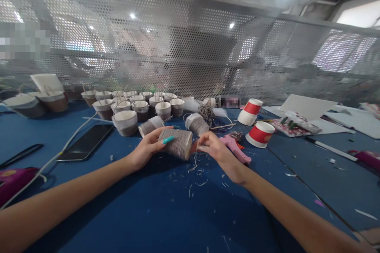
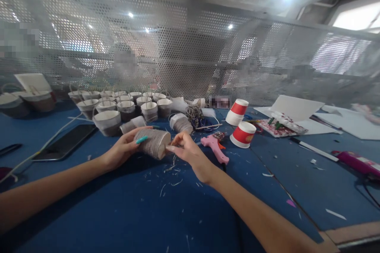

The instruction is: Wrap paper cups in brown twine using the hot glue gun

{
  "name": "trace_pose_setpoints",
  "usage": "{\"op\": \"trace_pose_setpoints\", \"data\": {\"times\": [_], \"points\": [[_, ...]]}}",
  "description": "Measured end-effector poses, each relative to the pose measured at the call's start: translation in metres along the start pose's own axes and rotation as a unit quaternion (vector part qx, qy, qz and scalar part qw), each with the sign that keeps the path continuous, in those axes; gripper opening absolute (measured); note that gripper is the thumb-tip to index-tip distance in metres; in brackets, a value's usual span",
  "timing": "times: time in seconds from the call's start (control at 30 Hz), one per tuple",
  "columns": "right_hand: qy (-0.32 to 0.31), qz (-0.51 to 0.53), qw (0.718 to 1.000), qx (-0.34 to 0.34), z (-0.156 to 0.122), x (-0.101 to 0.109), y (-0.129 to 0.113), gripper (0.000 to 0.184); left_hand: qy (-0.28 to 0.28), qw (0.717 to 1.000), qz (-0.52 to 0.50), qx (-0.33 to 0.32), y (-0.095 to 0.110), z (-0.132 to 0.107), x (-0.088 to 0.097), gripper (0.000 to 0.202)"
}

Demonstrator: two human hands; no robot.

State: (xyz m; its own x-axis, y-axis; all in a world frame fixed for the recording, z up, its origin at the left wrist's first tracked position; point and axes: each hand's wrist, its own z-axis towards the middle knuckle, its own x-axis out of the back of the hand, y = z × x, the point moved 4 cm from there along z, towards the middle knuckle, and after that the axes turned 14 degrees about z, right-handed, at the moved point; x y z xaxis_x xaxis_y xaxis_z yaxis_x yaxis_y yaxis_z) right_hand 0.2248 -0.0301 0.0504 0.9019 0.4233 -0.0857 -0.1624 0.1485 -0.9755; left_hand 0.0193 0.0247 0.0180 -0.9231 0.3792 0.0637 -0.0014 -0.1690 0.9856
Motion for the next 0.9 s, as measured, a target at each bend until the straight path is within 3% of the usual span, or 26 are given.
{"op": "trace_pose_setpoints", "data": {"times": [0.17,0.33,0.43,0.63,0.9], "points": [[-0.051,0.202,0.977,-0.034,0.002,-0.001,-0.004,0.029,-0.016,1.0,0.002,0.009,-0.001,0.0,0.0,0.061],[-0.142,0.303,0.936,-0.105,0.003,-0.001,-0.01,0.059,-0.039,0.999,0.01,0.012,-0.003,0.0,-0.001,0.055],[-0.12,0.313,0.937,-0.092,0.004,0.003,-0.016,0.068,-0.051,0.998,0.022,0.01,-0.004,0.001,-0.001,0.051],[-0.019,0.269,0.959,-0.089,0.004,0.012,-0.021,0.07,-0.067,0.996,0.056,-0.006,-0.003,0.001,-0.003,0.046],[-0.02,0.263,0.959,-0.099,0.006,0.011,-0.016,0.072,-0.049,0.997,0.065,0.005,-0.001,0.0,-0.002,0.051]]}}
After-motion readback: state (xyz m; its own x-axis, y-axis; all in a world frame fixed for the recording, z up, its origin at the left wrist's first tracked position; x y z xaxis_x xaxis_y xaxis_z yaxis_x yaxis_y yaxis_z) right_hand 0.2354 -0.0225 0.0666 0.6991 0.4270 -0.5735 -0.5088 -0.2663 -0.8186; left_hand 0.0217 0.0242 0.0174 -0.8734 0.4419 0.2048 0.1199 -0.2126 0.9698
